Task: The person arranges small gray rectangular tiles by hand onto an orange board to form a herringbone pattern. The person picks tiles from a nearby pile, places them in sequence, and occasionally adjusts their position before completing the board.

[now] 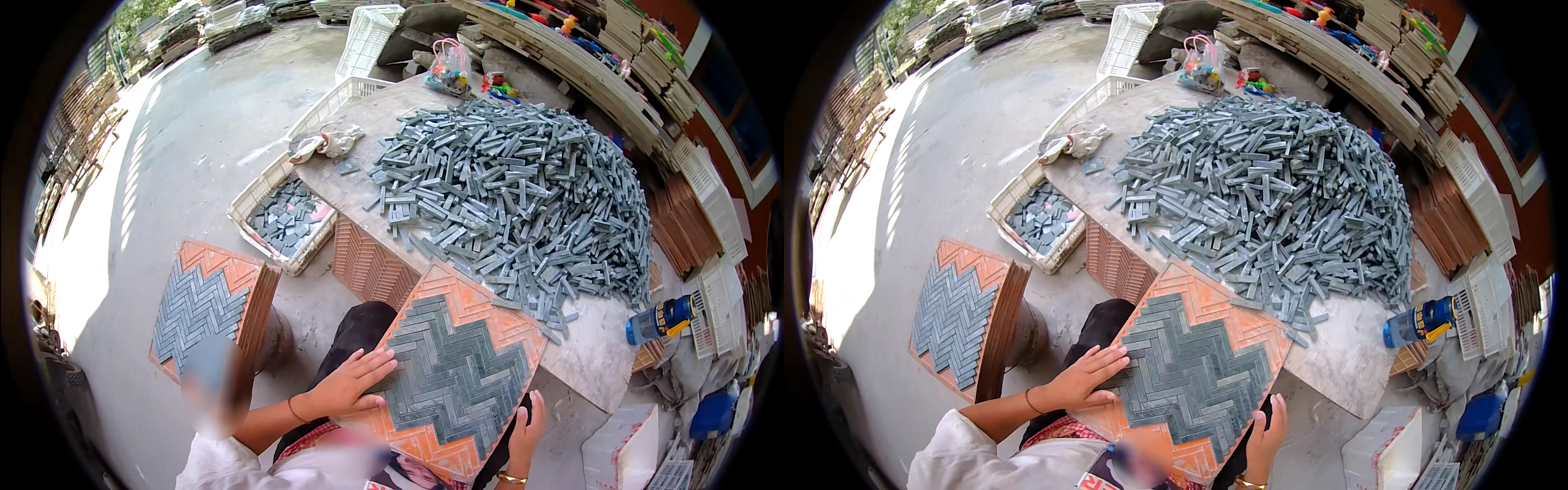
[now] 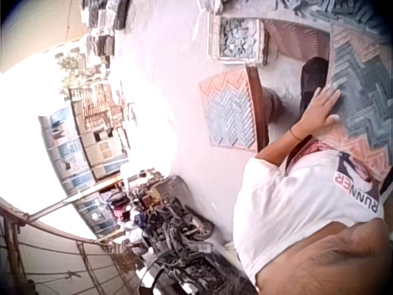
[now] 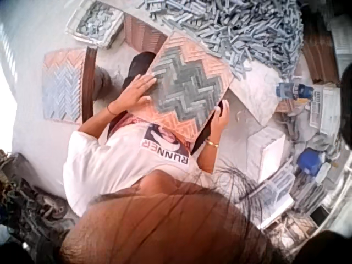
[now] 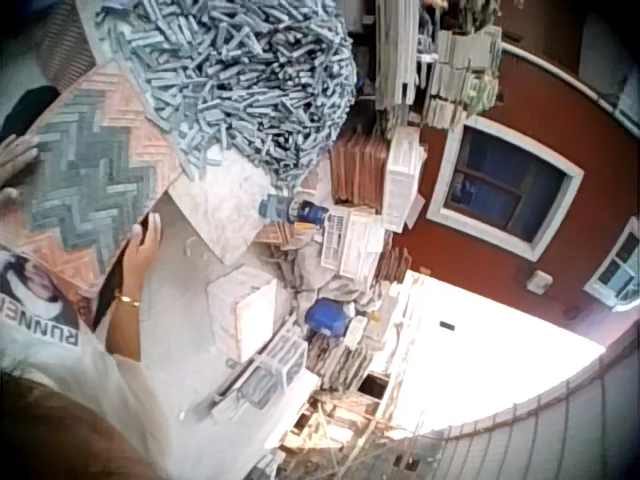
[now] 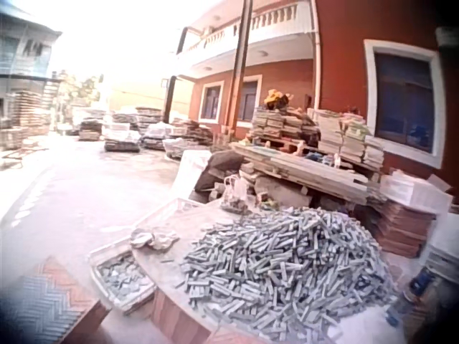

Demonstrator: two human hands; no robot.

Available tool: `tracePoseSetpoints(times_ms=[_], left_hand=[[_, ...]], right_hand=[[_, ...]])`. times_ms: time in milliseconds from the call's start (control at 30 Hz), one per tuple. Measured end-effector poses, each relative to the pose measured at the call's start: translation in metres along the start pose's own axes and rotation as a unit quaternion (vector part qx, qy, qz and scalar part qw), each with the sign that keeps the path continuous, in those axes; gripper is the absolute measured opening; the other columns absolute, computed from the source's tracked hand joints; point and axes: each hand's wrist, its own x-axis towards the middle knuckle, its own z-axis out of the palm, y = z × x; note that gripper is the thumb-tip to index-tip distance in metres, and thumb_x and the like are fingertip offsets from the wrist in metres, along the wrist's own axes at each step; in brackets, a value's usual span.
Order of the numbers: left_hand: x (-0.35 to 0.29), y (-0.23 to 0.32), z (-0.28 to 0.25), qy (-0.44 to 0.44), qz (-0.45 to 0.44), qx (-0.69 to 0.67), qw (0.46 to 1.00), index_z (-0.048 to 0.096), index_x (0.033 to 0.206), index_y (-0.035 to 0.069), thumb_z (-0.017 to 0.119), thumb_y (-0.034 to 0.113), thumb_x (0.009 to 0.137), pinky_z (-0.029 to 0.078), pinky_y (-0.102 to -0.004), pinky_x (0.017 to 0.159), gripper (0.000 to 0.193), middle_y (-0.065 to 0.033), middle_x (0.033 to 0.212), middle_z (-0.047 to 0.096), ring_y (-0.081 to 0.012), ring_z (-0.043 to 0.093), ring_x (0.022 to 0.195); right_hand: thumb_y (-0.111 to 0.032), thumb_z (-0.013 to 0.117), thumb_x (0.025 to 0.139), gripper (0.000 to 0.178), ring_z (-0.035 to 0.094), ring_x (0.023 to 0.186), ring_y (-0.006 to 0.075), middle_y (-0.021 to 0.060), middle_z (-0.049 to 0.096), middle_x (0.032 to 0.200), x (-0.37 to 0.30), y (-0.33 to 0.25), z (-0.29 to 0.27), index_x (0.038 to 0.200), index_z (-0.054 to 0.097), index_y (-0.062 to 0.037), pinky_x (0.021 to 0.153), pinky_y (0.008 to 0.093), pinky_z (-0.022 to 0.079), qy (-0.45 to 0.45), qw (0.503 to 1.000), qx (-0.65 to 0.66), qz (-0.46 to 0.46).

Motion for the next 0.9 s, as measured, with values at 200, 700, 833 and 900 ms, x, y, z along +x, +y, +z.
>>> tracePoseSetpoints(times_ms=[200,700,833,900], left_hand=[[0.042,-0.086,-0.002,0.230,-0.187,-0.064,0.953,0.050,0.128,-0.001,0.055,0.010,0.089,0.040,-0.0395,0.101,0.041,-0.0218,0.130,0.053,-0.0348,0.050,0.122],[0.159,-0.225,0.065,0.106,-0.163,0.253,0.948,0.052,0.127,0.004,0.043,0.015,0.088,0.025,-0.0539,0.110,0.042,-0.0141,0.139,0.043,-0.0291,0.034,0.134],[0.174,-0.201,0.049,0.073,-0.148,0.272,0.948,0.057,0.119,0.004,0.046,0.014,0.085,0.037,-0.0454,0.098,0.037,-0.0114,0.120,0.054,-0.0268,0.048,0.115],[0.170,-0.206,0.044,0.075,-0.137,0.301,0.941,0.060,0.114,0.009,0.048,0.014,0.084,0.042,-0.0416,0.086,0.033,-0.0091,0.109,0.055,-0.0266,0.052,0.102]], right_hand=[[-0.011,0.056,0.090,0.027,0.061,0.101,0.0280,0.0203,0.061,0.113,-0.006,0.014,0.001,0.111,0.059,0.0058,0.081,0.0334,0.050,0.049,0.997,0.056,-0.001],[-0.005,0.062,0.084,0.021,0.063,0.095,0.0337,0.0174,0.065,0.104,0.039,-0.055,-0.008,0.103,0.064,0.0017,0.087,0.0368,0.049,0.018,0.994,0.001,-0.109],[-0.011,0.066,0.082,0.037,0.052,0.116,0.0345,0.0164,0.053,0.127,0.111,-0.058,0.032,0.118,0.060,-0.0058,0.096,0.0409,0.043,-0.038,0.973,-0.090,-0.211],[-0.018,0.066,0.083,0.043,0.042,0.127,0.0348,0.0163,0.046,0.136,0.152,-0.067,0.058,0.125,0.057,-0.0146,0.102,0.0449,0.037,-0.053,0.956,-0.135,-0.256]])
